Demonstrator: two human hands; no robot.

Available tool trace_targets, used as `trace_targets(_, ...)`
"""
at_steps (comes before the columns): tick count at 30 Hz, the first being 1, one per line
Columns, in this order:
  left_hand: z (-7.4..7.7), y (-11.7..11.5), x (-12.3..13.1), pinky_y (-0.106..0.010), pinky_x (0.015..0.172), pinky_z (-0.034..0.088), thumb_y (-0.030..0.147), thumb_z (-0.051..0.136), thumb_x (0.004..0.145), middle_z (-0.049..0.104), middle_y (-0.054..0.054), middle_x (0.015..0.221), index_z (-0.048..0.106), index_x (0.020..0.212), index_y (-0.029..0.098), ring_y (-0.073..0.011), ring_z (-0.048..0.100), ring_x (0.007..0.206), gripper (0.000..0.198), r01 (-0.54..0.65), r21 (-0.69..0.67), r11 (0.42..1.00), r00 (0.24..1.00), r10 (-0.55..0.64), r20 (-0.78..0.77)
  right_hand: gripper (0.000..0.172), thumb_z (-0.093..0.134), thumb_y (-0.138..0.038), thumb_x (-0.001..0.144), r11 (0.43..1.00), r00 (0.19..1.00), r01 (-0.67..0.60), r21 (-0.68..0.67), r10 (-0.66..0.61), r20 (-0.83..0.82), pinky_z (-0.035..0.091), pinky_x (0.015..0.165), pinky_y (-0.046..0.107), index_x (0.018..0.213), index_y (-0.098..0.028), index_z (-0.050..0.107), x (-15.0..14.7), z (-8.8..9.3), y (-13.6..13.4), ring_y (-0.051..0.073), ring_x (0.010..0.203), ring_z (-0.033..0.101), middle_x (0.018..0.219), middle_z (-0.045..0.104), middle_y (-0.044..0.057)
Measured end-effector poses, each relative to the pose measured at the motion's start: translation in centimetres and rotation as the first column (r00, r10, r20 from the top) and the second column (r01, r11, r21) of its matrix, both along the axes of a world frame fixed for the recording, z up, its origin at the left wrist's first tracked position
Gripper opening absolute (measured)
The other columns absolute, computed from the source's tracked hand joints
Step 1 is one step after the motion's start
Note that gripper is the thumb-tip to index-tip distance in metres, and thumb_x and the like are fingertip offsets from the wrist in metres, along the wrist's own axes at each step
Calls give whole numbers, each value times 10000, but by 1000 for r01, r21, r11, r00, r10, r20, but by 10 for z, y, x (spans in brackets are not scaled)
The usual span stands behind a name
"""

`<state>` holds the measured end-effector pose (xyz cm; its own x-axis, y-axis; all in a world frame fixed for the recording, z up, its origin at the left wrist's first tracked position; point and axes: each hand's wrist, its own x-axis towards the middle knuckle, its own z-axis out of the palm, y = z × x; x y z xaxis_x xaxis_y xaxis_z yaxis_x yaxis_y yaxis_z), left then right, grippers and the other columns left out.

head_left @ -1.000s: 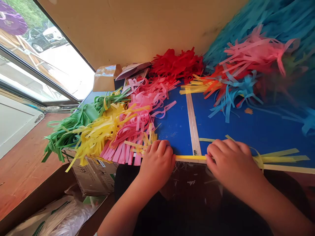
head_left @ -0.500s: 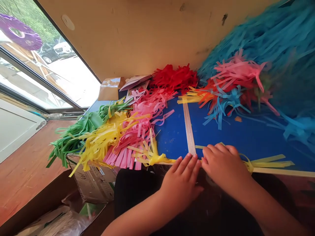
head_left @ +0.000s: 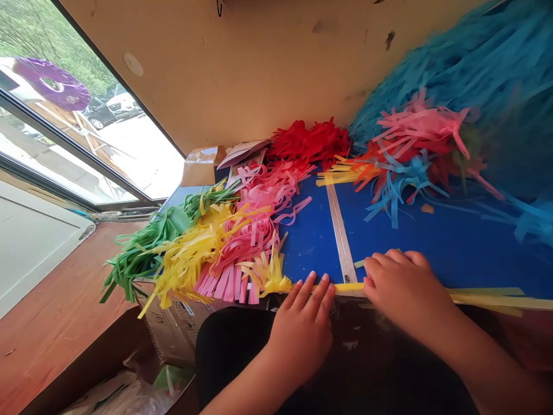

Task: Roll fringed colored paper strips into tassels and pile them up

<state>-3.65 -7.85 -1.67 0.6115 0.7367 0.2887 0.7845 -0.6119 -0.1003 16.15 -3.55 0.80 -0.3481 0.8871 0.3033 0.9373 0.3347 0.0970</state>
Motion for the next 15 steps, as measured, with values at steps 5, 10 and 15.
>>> trace_targets(5, -13, 2, -2, -331, 993, 388, 271, 406, 856, 493, 8, 1327, 500, 1264, 190, -199, 411, 1251, 426, 15, 48, 999, 999, -17, 33, 303, 465, -346, 835, 985, 987, -52, 164, 76, -143, 282, 907, 488, 989, -145, 633, -27, -1, -20, 284, 999, 529, 1032, 650, 119)
trace_targets(10, -27, 2, 0, -323, 951, 433, 338, 382, 897, 583, -63, 1228, 462, 1302, 148, -207, 483, 1186, 454, -11, 153, 988, 997, 0, 75, 924, 488, -695, 670, 890, 874, -430, 154, 453, -175, 275, 1009, 429, 1269, 8, 446, -57, -25, -51, 338, 1277, 307, 1335, 425, 239)
trace_targets(15, -18, 3, 2, -316, 943, 443, 296, 410, 885, 589, -10, 1221, 551, 1214, 171, -215, 475, 1199, 380, 7, 142, 990, 989, -28, 148, 1013, 532, -689, 653, 905, 884, -411, 109, 425, -192, 340, 983, 445, 1349, 16, 319, -45, -48, -54, 362, 1311, 244, 1388, 331, 262)
